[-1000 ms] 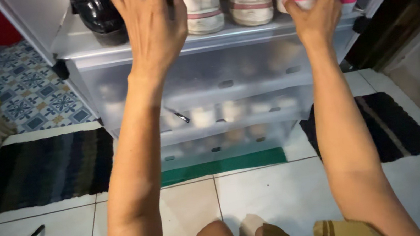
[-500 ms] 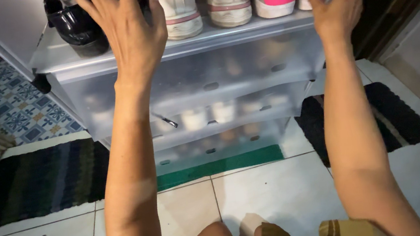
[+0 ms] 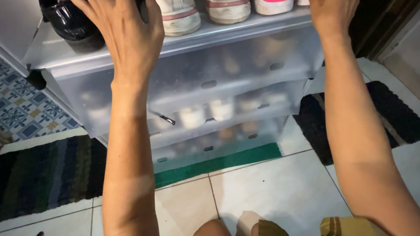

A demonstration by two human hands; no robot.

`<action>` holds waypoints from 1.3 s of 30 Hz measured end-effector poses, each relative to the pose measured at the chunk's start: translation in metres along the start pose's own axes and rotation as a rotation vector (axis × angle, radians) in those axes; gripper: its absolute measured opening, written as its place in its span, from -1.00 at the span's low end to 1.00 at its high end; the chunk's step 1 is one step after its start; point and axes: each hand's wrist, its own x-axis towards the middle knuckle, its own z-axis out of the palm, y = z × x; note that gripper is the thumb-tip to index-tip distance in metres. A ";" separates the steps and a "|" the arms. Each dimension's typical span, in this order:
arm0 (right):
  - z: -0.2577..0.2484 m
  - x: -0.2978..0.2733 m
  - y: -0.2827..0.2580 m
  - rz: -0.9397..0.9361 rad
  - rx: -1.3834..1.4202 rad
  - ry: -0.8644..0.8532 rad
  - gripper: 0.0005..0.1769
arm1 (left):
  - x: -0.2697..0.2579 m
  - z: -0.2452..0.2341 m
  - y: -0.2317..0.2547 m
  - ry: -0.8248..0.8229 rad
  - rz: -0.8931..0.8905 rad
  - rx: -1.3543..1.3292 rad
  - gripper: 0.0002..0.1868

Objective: The person organizes shoes in a multi-tiered plastic shoe rack. They place yellow slippers on the top shelf, then kneel to arrange brown shoes and blue sneakers on lower shelves, adjusting positions and closing the rack doors.

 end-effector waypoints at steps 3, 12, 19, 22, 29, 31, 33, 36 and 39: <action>-0.004 0.005 -0.013 -0.331 -0.122 0.225 -0.09 | 0.000 -0.006 0.001 0.018 0.030 0.033 -0.37; -0.053 -0.014 -0.089 -0.155 0.570 0.064 -0.39 | -0.005 0.003 -0.028 0.301 0.079 0.134 -0.13; -0.085 -0.038 -0.104 -0.062 0.908 0.131 0.02 | -0.022 -0.048 -0.011 0.285 0.001 0.189 -0.62; -0.093 -0.041 -0.094 0.083 0.954 0.117 0.04 | -0.028 -0.064 0.014 0.328 0.095 0.292 -0.90; -0.088 -0.063 -0.077 0.334 0.988 0.148 -0.58 | -0.056 -0.054 0.011 0.312 0.143 0.258 -0.89; -0.080 -0.067 -0.073 0.406 0.949 0.133 -0.70 | -0.071 -0.044 0.004 0.253 0.162 0.299 -0.84; -0.065 -0.071 -0.069 0.517 0.937 0.106 -0.83 | -0.081 -0.034 -0.004 0.166 0.126 0.222 -0.86; -0.039 -0.075 -0.061 0.579 0.949 0.006 -0.82 | -0.088 -0.022 -0.014 0.104 0.094 0.131 -0.88; -0.016 -0.070 -0.050 0.631 0.842 -0.029 -0.80 | -0.086 -0.009 -0.023 0.118 0.110 0.116 -0.91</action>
